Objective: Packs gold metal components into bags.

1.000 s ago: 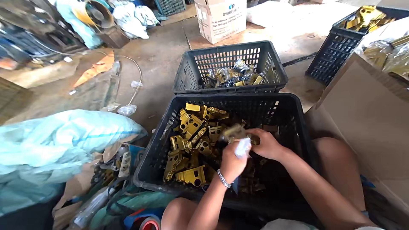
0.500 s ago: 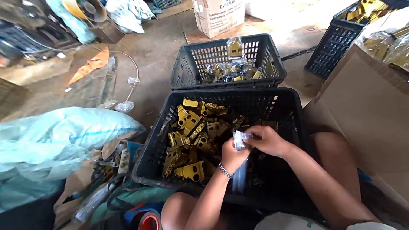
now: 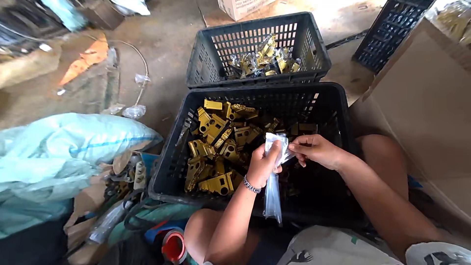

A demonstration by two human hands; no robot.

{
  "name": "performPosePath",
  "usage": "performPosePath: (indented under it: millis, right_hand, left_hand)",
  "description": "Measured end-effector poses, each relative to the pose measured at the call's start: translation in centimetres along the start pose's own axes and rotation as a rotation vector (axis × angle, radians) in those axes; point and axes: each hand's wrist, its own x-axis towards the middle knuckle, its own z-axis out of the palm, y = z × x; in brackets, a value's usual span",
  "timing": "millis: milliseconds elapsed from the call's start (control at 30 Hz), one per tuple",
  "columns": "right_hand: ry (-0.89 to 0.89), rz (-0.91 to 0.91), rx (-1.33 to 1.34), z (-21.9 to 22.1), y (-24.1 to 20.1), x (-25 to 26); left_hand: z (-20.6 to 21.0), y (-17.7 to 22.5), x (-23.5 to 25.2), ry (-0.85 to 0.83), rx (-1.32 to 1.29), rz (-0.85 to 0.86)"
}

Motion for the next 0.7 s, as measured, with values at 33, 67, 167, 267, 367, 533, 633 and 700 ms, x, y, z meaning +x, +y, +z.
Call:
performPosePath:
  millis: [33, 67, 167, 267, 367, 533, 633, 700]
  right_hand:
    - [0.004, -0.019, 0.018, 0.0, 0.2, -0.1]
    - [-0.012, -0.043, 0.027, -0.2, 0.6, -0.2]
    - [-0.139, -0.038, -0.01, -1.4, 1.4, -0.6]
    - [-0.223, 0.041, -0.002, -1.8, 1.1, -1.0]
    - [-0.21, 0.064, 0.046, -0.9, 0.5, -0.5]
    - [-0.138, -0.045, 0.007, -0.4, 1.0, 0.0]
    - [-0.154, -0.06, 0.017, 0.1, 1.1, -0.6]
    - [-0.18, -0.054, -0.074, 0.0, 1.0, -0.7]
  left_hand:
    - [-0.1, 0.0, -0.2, -0.051, 0.039, 0.022]
    - [-0.3, 0.0, -0.2, -0.061, 0.114, 0.06]
    - [-1.7, 0.0, 0.7, 0.097, 0.292, 0.117]
    - [-2.0, 0.0, 1.0, 0.12, 0.33, 0.156]
    - [-1.4, -0.7, 0.7, 0.013, 0.445, 0.236]
    - [-1.2, 0.0, 0.2, -0.083, 0.144, 0.083]
    - [-1.0, 0.2, 0.4, -0.036, 0.065, 0.064]
    - [-1.7, -0.4, 1.2, 0.127, 0.445, 0.259]
